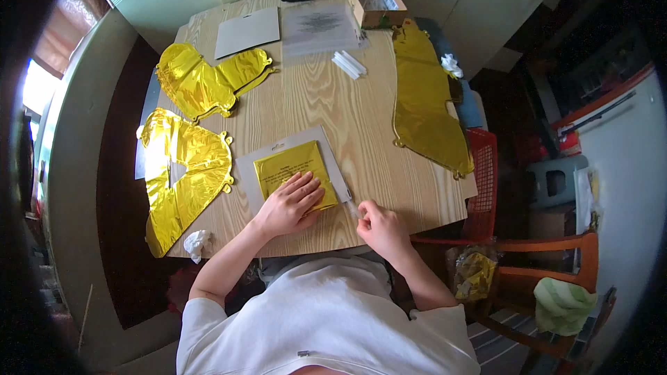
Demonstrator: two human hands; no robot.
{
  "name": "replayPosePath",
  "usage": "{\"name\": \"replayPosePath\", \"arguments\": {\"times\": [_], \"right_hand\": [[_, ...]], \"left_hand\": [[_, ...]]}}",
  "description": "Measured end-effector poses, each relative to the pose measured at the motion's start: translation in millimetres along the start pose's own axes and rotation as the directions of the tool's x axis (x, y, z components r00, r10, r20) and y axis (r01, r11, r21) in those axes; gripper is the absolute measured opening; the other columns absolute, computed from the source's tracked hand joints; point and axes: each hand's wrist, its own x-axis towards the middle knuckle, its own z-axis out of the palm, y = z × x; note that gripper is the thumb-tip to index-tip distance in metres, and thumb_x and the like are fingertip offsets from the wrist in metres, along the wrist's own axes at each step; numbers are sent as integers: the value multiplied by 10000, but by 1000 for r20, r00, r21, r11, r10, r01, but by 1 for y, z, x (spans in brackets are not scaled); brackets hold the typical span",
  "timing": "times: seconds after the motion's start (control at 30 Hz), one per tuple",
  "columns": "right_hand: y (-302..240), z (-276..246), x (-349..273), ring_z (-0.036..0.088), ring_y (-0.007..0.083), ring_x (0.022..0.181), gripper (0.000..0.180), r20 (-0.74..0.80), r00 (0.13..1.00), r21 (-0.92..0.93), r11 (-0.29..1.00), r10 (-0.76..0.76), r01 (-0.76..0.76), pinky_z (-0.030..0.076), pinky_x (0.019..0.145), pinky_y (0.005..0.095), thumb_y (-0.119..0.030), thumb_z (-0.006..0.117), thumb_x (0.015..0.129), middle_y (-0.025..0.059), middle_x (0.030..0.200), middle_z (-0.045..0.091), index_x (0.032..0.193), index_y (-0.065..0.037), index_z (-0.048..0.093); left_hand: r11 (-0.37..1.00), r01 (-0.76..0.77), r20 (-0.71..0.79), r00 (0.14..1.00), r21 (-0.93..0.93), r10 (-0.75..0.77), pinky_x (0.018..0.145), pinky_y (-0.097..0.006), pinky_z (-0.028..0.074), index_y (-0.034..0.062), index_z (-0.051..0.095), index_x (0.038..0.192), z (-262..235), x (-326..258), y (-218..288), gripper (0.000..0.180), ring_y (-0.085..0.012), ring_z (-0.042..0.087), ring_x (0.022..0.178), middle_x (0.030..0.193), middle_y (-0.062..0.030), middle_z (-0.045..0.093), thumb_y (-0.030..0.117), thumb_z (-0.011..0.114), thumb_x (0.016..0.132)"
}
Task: Folding gold foil balloons and placing them on cardboard backing for packaging.
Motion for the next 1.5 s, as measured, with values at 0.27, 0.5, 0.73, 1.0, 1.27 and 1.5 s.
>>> {"name": "replayPosePath", "arguments": {"times": [0.27,0.5,0.73,1.0,1.27,1.5], "right_hand": [[-8,34,20,665,315,679,194,-155,984,-62,995,-88,79,539,613,412,-45,674,813,135,759,641,968,-56,559],[0,-1,24,663,275,861,375,114,927,-81,926,-358,368,553,738,378,-173,768,778,63,965,614,1120,-108,628],[7,6,44,644,230,913,269,36,892,-215,869,-450,446,537,779,358,-155,766,765,29,991,636,1025,-126,700],[12,11,56,634,231,1067,249,-30,785,-252,764,-619,594,520,920,374,-156,761,740,55,1105,670,971,-87,697],[10,20,55,662,212,992,220,-60,737,-387,697,-673,604,548,887,361,-130,740,711,46,1009,694,920,-87,689],[3,17,55,664,200,954,225,5,755,-436,678,-656,592,554,871,361,-130,730,706,48,962,688,919,-82,679]], "left_hand": [[994,-77,62,995,76,73,1092,-505,371,261,639,1262,-2,4,2,402,-351,493,1292,1343,-107,572,354,633,871],[997,-49,86,995,54,44,1113,-500,344,177,625,1272,-1,0,-1,427,-331,477,1315,1376,-92,553,344,623,879],[999,-43,105,994,29,40,1125,-498,327,126,598,1289,-2,1,-1,464,-322,470,1323,1382,-89,549,337,624,876],[1000,-28,102,994,7,27,1130,-491,323,82,572,1301,-2,1,-2,501,-320,462,1331,1382,-100,545,317,636,863],[999,-44,111,993,18,42,1126,-480,334,77,555,1319,-4,2,-2,521,-321,463,1329,1389,-112,535,316,637,863],[1000,-9,114,993,-24,11,1133,-485,321,82,556,1311,-13,-2,0,509,-326,441,1346,1399,-131,520,328,635,873]]}}
